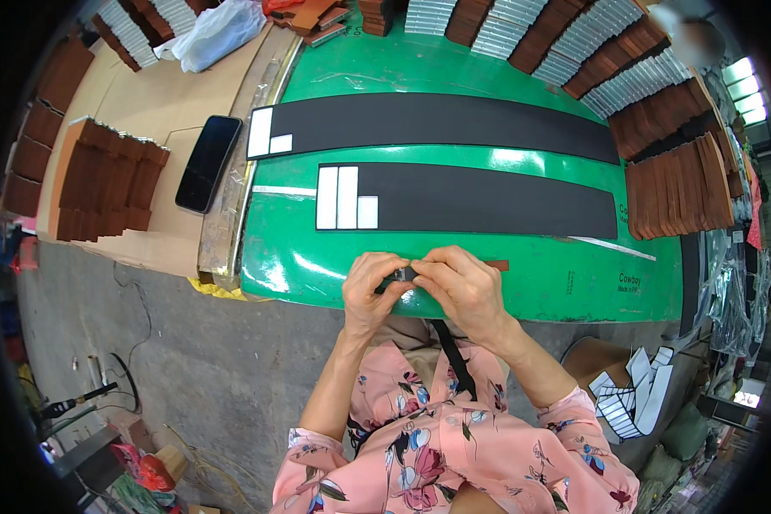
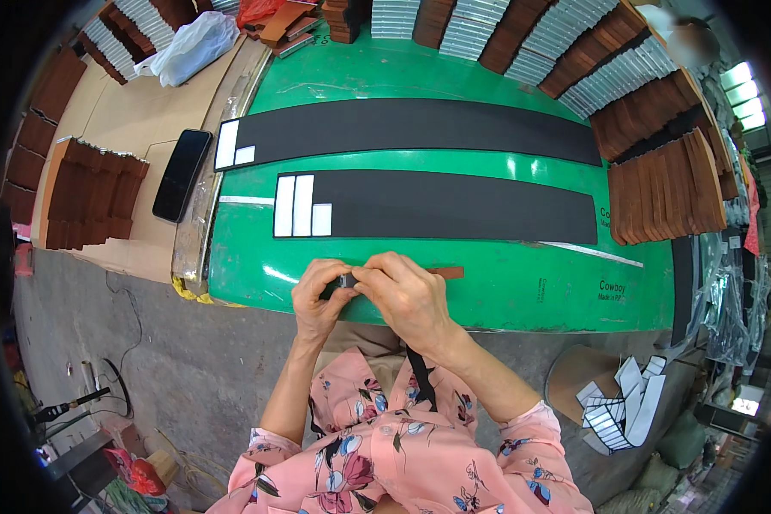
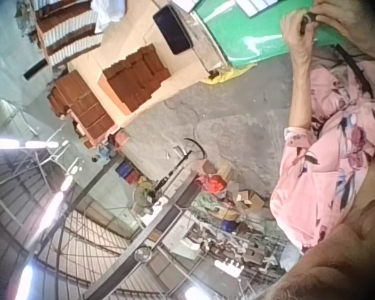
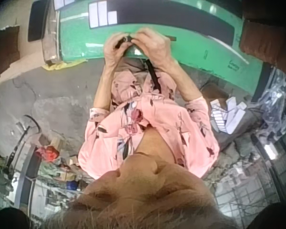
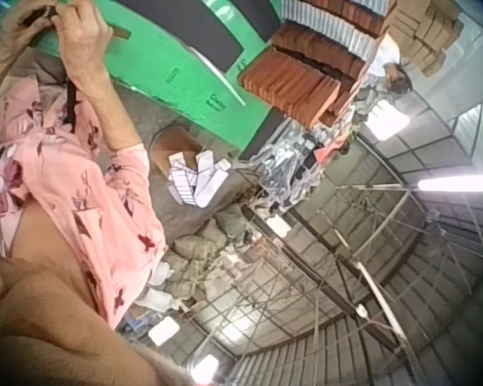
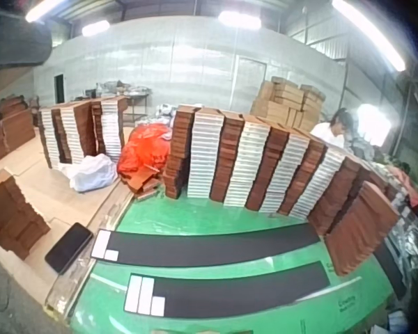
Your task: The person fastens a waist strap buckle, arranges stacks of wooden blocks on the table, and peels adhesive pads from long strips to stick them onto the wooden blocks by hand.
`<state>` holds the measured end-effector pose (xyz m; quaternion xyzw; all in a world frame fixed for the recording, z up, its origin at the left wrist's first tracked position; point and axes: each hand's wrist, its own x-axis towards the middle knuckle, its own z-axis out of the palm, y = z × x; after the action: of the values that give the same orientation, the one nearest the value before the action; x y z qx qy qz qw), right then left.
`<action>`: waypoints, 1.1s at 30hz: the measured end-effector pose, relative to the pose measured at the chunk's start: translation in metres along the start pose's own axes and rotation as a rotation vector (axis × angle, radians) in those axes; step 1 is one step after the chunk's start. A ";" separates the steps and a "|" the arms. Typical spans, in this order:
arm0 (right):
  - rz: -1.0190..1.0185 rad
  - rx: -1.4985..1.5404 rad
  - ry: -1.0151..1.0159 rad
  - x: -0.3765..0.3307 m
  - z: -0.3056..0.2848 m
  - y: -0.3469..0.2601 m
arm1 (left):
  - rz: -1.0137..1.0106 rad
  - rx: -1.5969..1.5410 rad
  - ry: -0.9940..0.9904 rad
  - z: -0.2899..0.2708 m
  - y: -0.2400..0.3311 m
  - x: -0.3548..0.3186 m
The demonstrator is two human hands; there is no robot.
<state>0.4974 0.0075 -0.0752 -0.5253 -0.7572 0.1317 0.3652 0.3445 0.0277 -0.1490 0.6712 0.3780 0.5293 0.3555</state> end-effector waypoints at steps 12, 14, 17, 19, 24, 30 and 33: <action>0.043 0.105 0.044 -0.017 -0.014 0.011 | -0.044 0.014 -0.029 -0.002 0.003 -0.002; 0.033 0.054 0.030 -0.018 -0.012 0.008 | -0.052 0.013 -0.026 -0.002 0.002 -0.003; 0.076 0.053 0.078 -0.016 -0.010 0.009 | -0.022 0.055 -0.028 0.000 0.006 -0.001; 0.070 0.026 0.067 -0.015 -0.007 0.010 | 0.026 0.086 -0.026 0.002 0.005 -0.001; 0.098 0.040 0.065 -0.014 -0.003 0.008 | 0.225 0.172 -0.018 0.002 0.008 0.007; -0.053 -0.106 0.121 -0.023 0.002 0.009 | 0.365 0.358 -0.048 0.002 0.005 0.003; -0.061 -0.078 0.096 -0.022 0.002 0.011 | 0.385 0.405 -0.025 0.004 0.004 0.003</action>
<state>0.5082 -0.0071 -0.0922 -0.5213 -0.7591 0.0654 0.3844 0.3499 0.0283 -0.1446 0.7946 0.3369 0.4925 0.1117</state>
